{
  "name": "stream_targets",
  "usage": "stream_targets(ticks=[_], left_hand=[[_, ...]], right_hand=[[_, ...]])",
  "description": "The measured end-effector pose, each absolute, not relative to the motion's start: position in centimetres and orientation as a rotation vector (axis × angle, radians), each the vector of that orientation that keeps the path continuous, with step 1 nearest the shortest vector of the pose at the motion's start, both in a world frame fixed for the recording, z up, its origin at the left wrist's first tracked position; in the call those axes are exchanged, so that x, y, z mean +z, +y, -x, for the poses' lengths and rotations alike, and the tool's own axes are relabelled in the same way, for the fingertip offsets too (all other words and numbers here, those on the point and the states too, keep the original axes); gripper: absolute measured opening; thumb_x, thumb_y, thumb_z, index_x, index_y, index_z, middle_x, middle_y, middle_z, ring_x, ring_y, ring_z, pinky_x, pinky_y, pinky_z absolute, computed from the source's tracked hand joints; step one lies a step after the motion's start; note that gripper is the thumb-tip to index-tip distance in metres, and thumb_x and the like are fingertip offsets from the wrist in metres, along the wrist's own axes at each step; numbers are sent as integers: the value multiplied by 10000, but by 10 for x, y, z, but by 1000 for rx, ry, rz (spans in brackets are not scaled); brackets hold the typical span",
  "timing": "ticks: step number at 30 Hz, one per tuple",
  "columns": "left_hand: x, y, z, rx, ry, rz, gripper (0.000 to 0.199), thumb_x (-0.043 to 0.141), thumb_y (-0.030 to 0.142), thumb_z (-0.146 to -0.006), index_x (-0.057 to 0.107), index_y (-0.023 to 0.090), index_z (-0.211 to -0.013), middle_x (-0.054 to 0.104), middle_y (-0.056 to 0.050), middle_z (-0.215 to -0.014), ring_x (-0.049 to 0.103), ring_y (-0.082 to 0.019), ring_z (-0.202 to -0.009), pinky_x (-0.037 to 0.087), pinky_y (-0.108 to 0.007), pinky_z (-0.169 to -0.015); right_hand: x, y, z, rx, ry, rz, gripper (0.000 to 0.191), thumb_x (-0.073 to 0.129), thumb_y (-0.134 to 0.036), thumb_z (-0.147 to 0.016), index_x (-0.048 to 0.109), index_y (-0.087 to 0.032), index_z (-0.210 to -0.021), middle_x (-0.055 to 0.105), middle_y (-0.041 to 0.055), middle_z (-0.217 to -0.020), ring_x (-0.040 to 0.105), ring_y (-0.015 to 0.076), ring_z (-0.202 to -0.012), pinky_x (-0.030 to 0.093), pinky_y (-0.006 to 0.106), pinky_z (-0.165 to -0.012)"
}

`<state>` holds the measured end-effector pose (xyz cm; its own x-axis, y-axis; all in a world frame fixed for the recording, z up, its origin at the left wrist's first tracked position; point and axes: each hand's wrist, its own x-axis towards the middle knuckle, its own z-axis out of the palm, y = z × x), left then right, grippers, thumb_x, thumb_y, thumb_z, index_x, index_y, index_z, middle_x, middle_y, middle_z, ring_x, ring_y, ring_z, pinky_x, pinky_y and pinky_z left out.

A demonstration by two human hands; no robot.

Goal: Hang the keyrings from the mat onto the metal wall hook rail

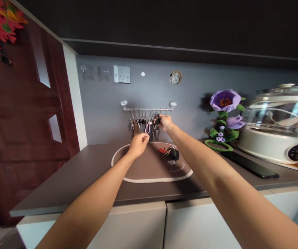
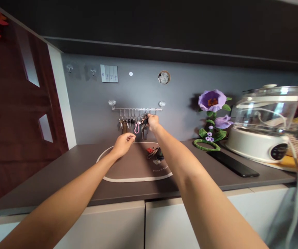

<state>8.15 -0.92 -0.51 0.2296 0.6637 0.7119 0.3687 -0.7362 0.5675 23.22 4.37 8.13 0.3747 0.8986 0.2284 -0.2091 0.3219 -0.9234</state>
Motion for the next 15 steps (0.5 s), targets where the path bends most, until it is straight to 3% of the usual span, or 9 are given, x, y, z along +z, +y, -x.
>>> stream_targets(ticks=[15], left_hand=[[-6,-10,-79,1487,994,-2241,143,469,186,-756,610,161,-763,636,-43,-757,569,-146,-713,429,-262,-702]], right_hand=[[60,48,-241,957,-918,909,172,391,-146,-839,446,-168,-677,489,-41,-489,456,57,-412,457,191,-468]])
